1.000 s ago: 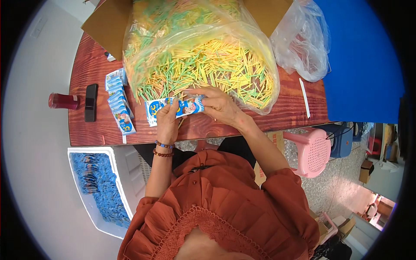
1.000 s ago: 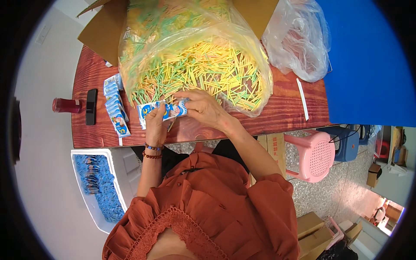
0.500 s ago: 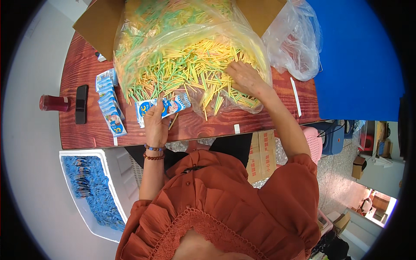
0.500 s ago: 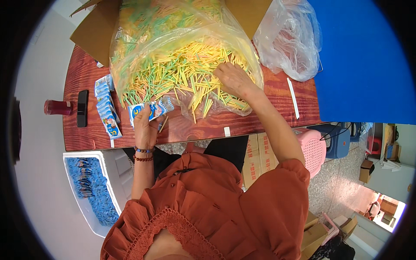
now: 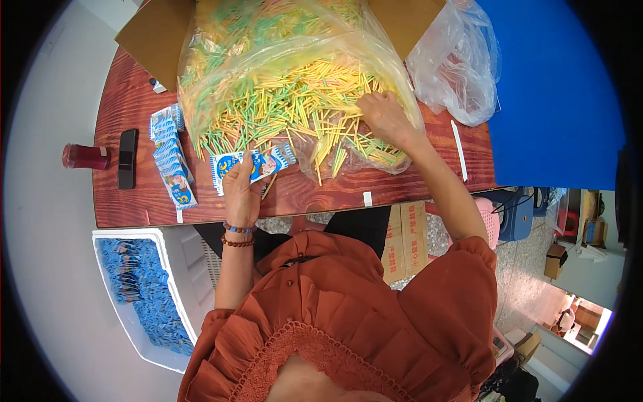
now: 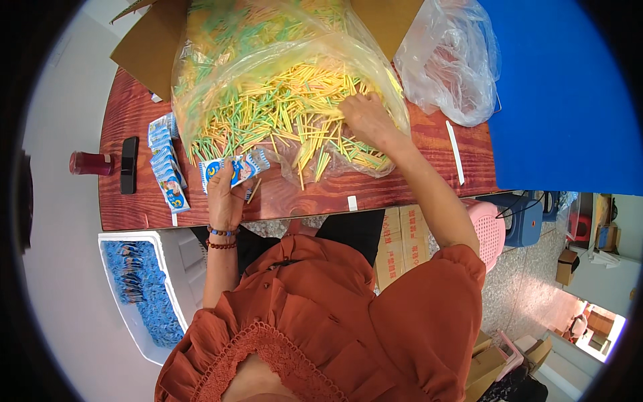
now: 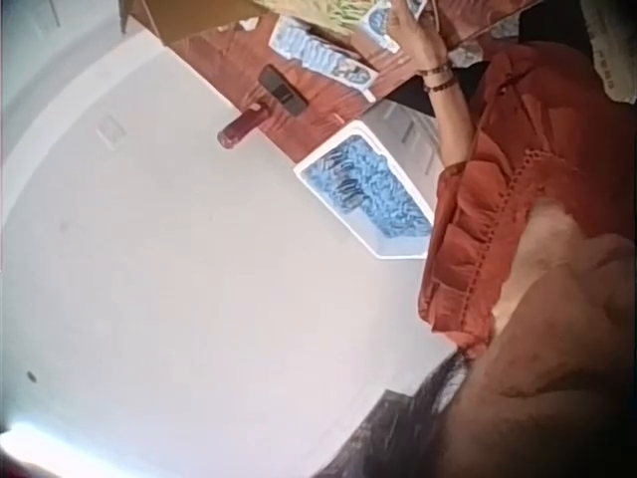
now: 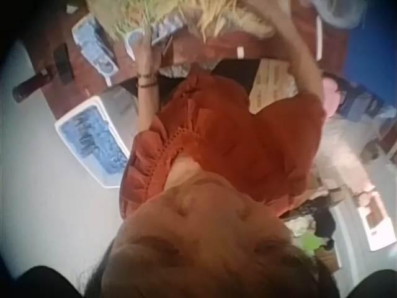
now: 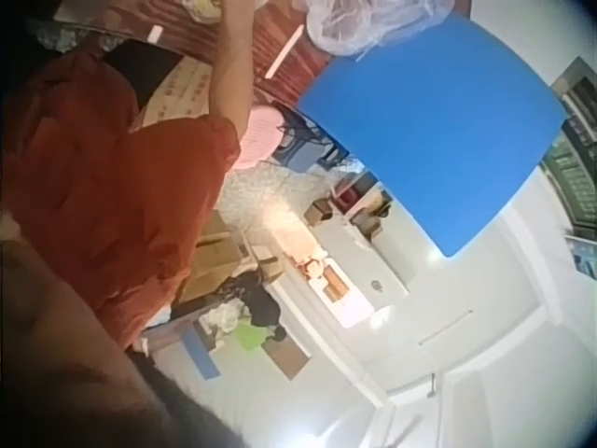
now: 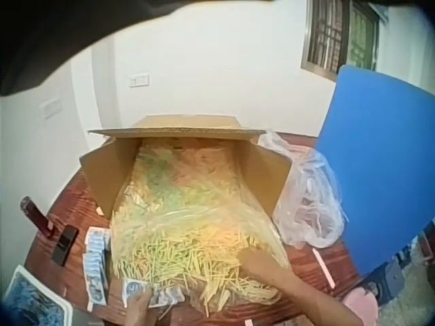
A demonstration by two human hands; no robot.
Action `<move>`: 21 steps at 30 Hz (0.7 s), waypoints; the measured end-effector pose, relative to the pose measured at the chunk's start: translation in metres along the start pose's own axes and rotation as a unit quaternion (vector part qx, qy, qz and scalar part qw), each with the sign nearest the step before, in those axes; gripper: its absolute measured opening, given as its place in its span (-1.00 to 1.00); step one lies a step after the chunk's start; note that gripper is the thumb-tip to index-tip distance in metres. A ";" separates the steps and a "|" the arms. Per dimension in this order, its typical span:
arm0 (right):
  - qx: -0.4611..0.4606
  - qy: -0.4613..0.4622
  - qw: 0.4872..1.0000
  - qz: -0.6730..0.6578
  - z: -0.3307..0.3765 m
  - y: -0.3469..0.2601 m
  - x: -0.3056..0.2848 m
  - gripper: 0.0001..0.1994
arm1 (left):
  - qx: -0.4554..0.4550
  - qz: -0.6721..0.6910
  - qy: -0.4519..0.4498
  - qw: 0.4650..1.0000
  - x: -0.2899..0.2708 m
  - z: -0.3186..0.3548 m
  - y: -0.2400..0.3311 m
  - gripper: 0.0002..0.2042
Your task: Sorting and packaging small blue item packets into a container.
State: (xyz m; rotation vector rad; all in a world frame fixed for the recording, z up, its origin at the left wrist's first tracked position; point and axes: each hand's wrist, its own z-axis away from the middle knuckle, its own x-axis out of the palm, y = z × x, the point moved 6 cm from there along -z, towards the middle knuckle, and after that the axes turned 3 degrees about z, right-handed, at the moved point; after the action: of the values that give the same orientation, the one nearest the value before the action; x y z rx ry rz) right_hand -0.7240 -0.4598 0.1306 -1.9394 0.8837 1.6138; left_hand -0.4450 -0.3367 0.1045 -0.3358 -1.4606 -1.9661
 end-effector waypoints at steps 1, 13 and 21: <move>0.056 -0.035 0.997 -0.044 0.000 0.010 0.002 -0.85 | 0.000 0.003 0.001 1.000 -0.001 0.000 0.000 -0.77; 0.321 0.092 0.459 -0.823 -0.022 0.001 0.003 -0.80 | -0.019 0.016 -0.010 1.000 0.016 -0.007 -0.010 -0.79; 0.232 0.243 0.411 -0.847 -0.043 -0.078 -0.041 -0.74 | 0.022 0.049 -0.025 0.998 0.033 -0.030 -0.023 -0.75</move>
State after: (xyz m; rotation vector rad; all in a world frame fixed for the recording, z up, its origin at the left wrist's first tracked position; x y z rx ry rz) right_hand -0.6424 -0.4290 0.1759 -1.4632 -0.6129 -0.4533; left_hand -0.4797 -0.3727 0.0951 -0.4312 -1.4871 -1.8569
